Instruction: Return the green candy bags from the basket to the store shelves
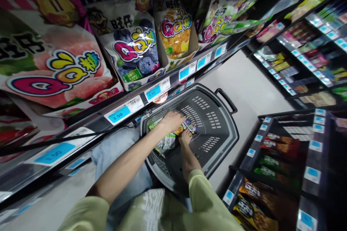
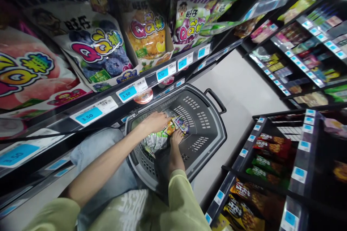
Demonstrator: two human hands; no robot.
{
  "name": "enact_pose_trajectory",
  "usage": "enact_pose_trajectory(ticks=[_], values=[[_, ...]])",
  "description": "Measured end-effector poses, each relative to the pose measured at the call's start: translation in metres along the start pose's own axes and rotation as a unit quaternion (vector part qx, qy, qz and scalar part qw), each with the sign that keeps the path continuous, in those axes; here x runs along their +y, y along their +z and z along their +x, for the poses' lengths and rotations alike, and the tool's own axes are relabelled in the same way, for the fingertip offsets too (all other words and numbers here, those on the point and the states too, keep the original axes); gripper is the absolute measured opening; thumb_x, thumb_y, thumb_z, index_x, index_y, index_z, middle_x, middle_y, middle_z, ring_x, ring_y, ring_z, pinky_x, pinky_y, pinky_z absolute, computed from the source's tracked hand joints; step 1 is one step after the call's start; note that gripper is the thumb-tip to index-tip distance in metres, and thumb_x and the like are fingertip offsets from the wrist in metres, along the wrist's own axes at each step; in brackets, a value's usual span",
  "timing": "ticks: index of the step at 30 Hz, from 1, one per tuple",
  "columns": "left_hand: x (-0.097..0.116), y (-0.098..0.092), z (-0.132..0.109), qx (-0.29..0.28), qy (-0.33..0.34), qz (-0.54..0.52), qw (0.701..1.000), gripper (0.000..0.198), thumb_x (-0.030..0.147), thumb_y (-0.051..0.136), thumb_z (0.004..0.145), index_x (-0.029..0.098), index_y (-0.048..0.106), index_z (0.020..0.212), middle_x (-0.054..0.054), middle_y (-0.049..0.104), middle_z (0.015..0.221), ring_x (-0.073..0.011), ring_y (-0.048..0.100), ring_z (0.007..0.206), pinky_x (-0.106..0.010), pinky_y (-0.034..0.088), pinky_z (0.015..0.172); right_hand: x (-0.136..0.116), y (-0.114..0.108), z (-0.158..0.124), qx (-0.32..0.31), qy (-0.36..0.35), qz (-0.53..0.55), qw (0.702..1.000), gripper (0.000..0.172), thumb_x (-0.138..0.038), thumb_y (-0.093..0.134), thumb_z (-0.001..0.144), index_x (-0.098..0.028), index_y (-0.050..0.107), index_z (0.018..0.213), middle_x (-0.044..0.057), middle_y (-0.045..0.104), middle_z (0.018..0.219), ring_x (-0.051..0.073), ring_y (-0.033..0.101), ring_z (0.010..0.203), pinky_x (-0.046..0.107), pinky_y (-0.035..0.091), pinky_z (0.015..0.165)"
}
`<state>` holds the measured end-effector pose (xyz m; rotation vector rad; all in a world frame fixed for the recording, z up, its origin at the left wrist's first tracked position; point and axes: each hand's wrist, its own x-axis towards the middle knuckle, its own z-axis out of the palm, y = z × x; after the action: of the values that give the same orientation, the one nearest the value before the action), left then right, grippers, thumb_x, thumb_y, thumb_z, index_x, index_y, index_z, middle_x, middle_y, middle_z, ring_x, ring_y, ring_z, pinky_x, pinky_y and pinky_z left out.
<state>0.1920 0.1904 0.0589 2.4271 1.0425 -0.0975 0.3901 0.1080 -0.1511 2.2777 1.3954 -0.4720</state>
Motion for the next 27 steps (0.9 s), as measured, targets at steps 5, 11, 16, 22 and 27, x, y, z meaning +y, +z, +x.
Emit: enact_pose_trajectory(ticks=[5,11,16,22,27], values=[[-0.001,0.000,0.001,0.008,-0.007,-0.013,1.000,0.029,0.014,0.047,0.095,0.014,0.064,0.118,-0.015,0.072,0.110,-0.0281,0.067,0.106,-0.038,0.053,0.085,-0.004,-0.010,0.004,-0.003,-0.017,-0.012,1.000,0.049,-0.007,0.042,0.084,-0.009,0.049,0.133,0.031,0.054,0.129,0.037,0.054,0.122,0.048,0.047,0.093],[-0.002,-0.001,0.003,-0.001,-0.005,-0.012,1.000,0.027,0.019,0.047,0.096,0.015,0.066,0.115,-0.014,0.072,0.110,-0.0280,0.069,0.103,-0.038,0.054,0.084,0.002,-0.024,0.025,-0.061,-0.036,-0.014,0.997,0.046,-0.006,0.048,0.085,-0.005,0.052,0.131,0.027,0.061,0.124,0.030,0.060,0.120,0.039,0.046,0.099],[-0.002,-0.001,0.004,-0.021,-0.013,0.005,1.000,0.030,0.021,0.044,0.096,0.014,0.065,0.117,-0.014,0.072,0.112,-0.0291,0.069,0.104,-0.038,0.054,0.084,0.003,-0.055,0.050,-0.111,-0.070,0.003,0.991,0.049,-0.019,0.067,0.080,-0.008,0.057,0.127,0.023,0.058,0.132,0.031,0.056,0.126,0.037,0.046,0.103],[-0.005,0.004,0.010,-0.042,-0.019,0.016,0.999,0.032,0.024,0.046,0.095,0.017,0.064,0.120,-0.015,0.072,0.112,-0.0284,0.070,0.101,-0.035,0.053,0.079,0.007,-0.095,0.058,-0.231,-0.100,0.066,0.966,0.033,-0.018,0.075,0.067,-0.007,0.068,0.098,0.007,0.072,0.075,0.019,0.070,0.069,0.025,0.057,0.064],[-0.009,0.006,0.009,-0.059,-0.043,0.031,0.997,0.035,0.028,0.044,0.097,0.015,0.061,0.124,-0.017,0.070,0.114,-0.0290,0.068,0.104,-0.036,0.052,0.083,0.023,-0.134,0.049,-0.247,-0.153,0.126,0.949,0.033,-0.016,0.077,0.060,-0.008,0.068,0.090,0.001,0.066,0.060,0.014,0.061,0.054,0.020,0.051,0.051]])
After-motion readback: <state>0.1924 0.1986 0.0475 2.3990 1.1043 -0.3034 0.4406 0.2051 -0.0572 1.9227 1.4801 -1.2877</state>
